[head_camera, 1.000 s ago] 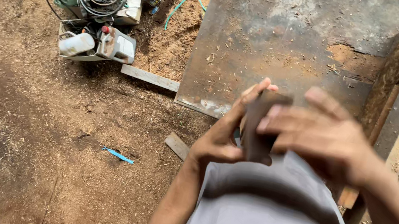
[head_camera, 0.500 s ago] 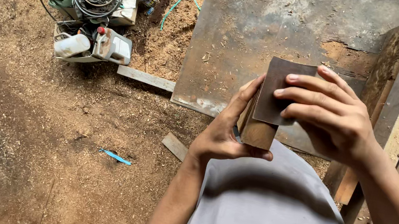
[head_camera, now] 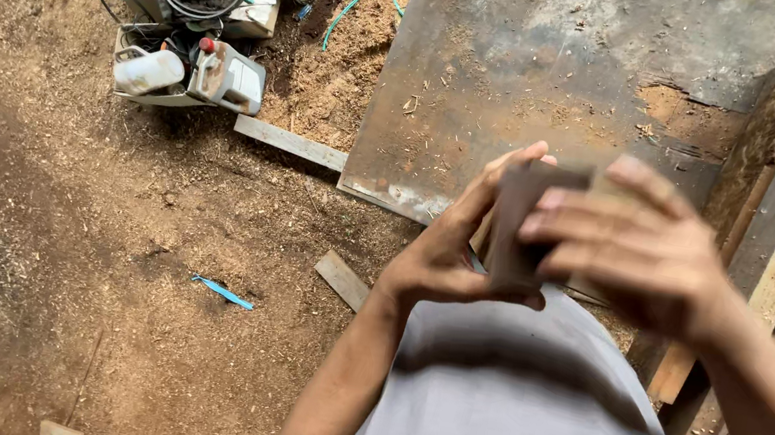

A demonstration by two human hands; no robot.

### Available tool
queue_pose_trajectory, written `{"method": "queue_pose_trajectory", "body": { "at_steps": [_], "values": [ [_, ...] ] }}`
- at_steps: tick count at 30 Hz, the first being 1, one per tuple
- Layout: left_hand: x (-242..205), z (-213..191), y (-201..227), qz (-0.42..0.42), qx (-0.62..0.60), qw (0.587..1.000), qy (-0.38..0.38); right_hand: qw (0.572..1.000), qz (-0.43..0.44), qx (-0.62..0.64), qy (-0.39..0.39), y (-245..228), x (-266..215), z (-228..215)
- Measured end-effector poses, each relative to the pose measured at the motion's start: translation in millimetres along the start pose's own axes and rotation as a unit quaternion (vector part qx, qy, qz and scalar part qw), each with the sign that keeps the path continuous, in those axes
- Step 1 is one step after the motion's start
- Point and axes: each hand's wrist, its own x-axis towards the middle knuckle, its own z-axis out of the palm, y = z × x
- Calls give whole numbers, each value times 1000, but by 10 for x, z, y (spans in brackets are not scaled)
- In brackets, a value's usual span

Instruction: The person sands a wooden board and a small wooden block by hand using a piece of sandpaper.

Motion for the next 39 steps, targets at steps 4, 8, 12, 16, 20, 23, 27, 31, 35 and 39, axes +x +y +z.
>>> {"method": "queue_pose_trajectory", "body": {
  "at_steps": [4,8,12,16,20,23,27,31,35,39],
  "values": [
    [4,-11,-26,21,58,998,10,1000,-8,-18,8,36,63,-8],
    [2,13,-115,53,23,998,7,997,-66,27,-20,-121,18,106],
    [-34,33,-72,22,-5,1000,6,997,-10,-72,17,77,51,-94],
    [21,28,-9,42,42,998,-10,995,-70,-34,-55,-168,-20,-5],
    [66,19,-58,53,59,997,-23,995,-53,-81,-13,196,63,-115],
    [56,17,-34,-3,32,999,-41,993,-70,-93,-5,142,149,-161],
    [83,-27,-73,23,-52,998,-37,992,-63,37,-102,-123,212,-152],
    [56,6,-170,43,-16,999,-26,996,-70,49,-24,88,296,-138],
    [77,-55,-242,43,-83,994,-51,989,-77,44,-121,-214,231,-85],
    [46,0,-316,22,-105,993,-49,999,-39,21,-7,111,364,-74]
  ]
}}
